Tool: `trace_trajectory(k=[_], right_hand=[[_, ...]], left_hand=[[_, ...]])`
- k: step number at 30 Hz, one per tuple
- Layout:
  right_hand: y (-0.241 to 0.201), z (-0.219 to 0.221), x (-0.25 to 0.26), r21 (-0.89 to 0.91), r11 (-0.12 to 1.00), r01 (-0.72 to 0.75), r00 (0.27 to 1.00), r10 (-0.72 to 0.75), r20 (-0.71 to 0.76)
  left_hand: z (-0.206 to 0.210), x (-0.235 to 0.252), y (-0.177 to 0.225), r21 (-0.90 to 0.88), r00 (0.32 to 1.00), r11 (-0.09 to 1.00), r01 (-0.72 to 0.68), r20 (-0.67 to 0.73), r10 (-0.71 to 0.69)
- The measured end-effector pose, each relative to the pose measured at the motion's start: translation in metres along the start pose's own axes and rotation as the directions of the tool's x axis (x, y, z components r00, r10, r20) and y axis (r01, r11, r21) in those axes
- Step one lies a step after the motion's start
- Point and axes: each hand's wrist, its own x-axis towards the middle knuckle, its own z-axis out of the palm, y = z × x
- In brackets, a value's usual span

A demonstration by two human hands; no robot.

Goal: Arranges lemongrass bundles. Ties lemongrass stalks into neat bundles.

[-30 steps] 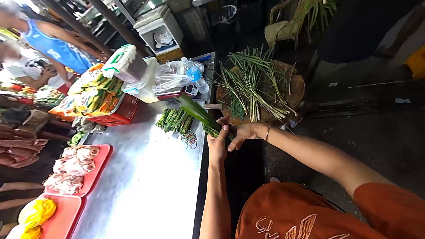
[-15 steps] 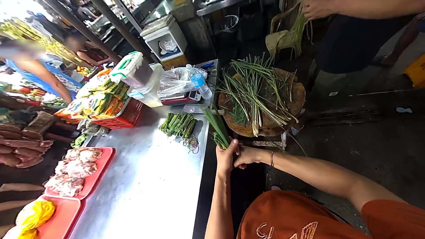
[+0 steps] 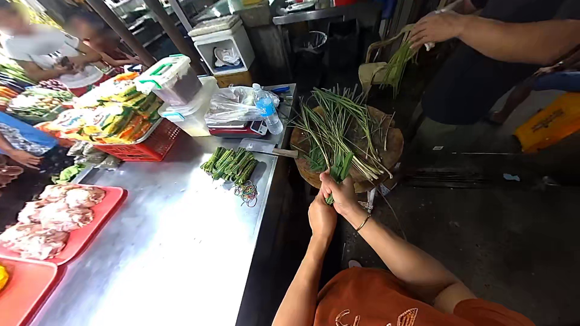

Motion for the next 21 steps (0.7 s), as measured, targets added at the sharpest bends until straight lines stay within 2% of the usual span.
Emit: trace_trajectory(k=[2,4,5,7,9,14,16,19,21], right_hand=[[-0.001,0.000,0.005,-0.078,0.993,-0.091,0.994,0.086,-0.073],[-0.004,-0.007,0.016,-0.115,0.973,-0.202,0.978,0.194,-0.078],[-0.006,-0.012,0.020,-0.106,0.959,-0.262,0.964,0.255,-0.072],[-0.013,-0.023,0.025,-0.092,0.923,-0.373,0.928,0.370,-0.051],[-0.023,-0.031,0.026,-0.071,0.897,-0.436,0.900,0.436,-0.014],[-0.020,-0.041,0.034,0.135,0.897,-0.422,0.906,0.413,0.093],[-0.018,-0.042,0.033,0.213,0.889,-0.405,0.912,0.374,0.171],[-0.019,-0.040,0.022,0.228,0.891,-0.393,0.903,0.328,0.277],[-0.015,-0.036,0.021,0.177,0.909,-0.377,0.899,0.313,0.306]], left_hand=[[0.008,-0.003,-0.001,-0.023,1.000,1.000,-0.002,0.003,0.003],[-0.001,0.000,-0.002,-0.168,0.980,0.986,-0.003,0.197,0.036],[-0.009,0.003,-0.004,-0.294,0.947,0.954,0.052,0.318,0.046],[-0.027,0.011,-0.009,-0.537,0.853,0.810,0.237,0.514,0.091],[-0.040,0.021,-0.015,-0.628,0.775,0.685,0.369,0.615,0.146],[-0.052,0.044,-0.020,-0.564,0.694,0.680,0.468,0.711,0.112],[-0.047,0.047,-0.023,-0.575,0.664,0.678,0.458,0.728,0.169],[-0.034,0.046,-0.031,-0.602,0.593,0.647,0.468,0.756,0.275],[-0.027,0.038,-0.032,-0.617,0.587,0.624,0.479,0.754,0.295]])
